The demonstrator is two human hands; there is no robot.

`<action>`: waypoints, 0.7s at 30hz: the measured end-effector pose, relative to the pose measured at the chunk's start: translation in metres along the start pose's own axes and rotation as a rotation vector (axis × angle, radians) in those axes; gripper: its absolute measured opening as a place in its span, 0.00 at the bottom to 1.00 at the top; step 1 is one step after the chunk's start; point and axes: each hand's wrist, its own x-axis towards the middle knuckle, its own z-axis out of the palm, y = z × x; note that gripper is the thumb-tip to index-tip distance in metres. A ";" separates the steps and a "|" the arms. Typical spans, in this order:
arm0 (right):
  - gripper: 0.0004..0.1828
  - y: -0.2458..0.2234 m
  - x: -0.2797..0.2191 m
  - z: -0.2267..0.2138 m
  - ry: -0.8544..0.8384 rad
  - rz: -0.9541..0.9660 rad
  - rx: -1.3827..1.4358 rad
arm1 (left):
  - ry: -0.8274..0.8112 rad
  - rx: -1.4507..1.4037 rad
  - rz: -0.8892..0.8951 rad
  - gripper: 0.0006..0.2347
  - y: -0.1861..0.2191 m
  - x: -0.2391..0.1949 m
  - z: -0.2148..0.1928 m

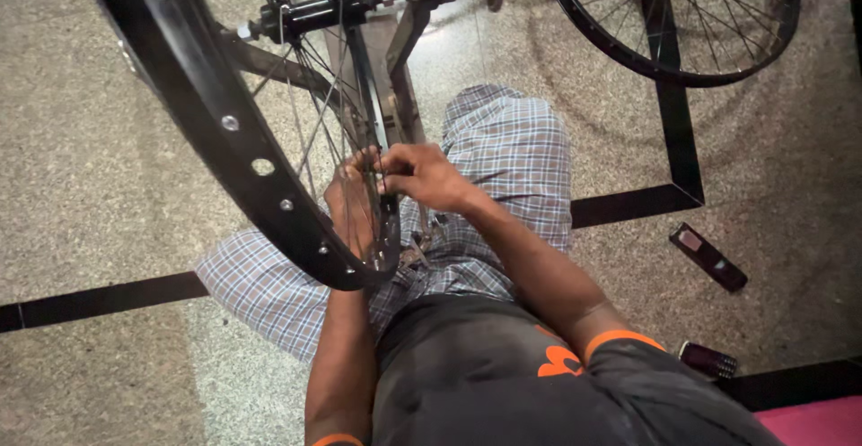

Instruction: The person sits on the floor and uses a small metal tool to adjust the spokes of a bicycle wheel mounted on a repair stand. They systematically rotate the wheel and tighten or loosen individual spokes to true the wheel.

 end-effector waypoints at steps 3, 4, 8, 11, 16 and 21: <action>0.12 0.017 0.000 0.009 0.043 -0.219 0.166 | -0.057 1.818 1.102 0.12 0.050 -0.037 0.013; 0.13 0.021 0.000 0.008 0.015 -0.209 0.167 | -0.078 1.470 0.707 0.11 0.056 -0.031 0.020; 0.14 0.031 0.004 -0.007 0.003 -0.134 0.131 | -0.153 0.960 -0.024 0.13 0.078 -0.007 0.035; 0.14 0.035 0.012 -0.008 0.121 -0.093 0.104 | -0.122 0.816 -0.114 0.15 0.086 -0.011 0.047; 0.20 0.041 0.023 0.001 0.246 -0.093 0.134 | -0.138 1.161 0.183 0.19 0.079 -0.008 0.044; 0.26 0.035 0.018 0.001 0.208 -0.122 0.077 | -0.216 1.305 0.322 0.18 0.061 -0.004 0.028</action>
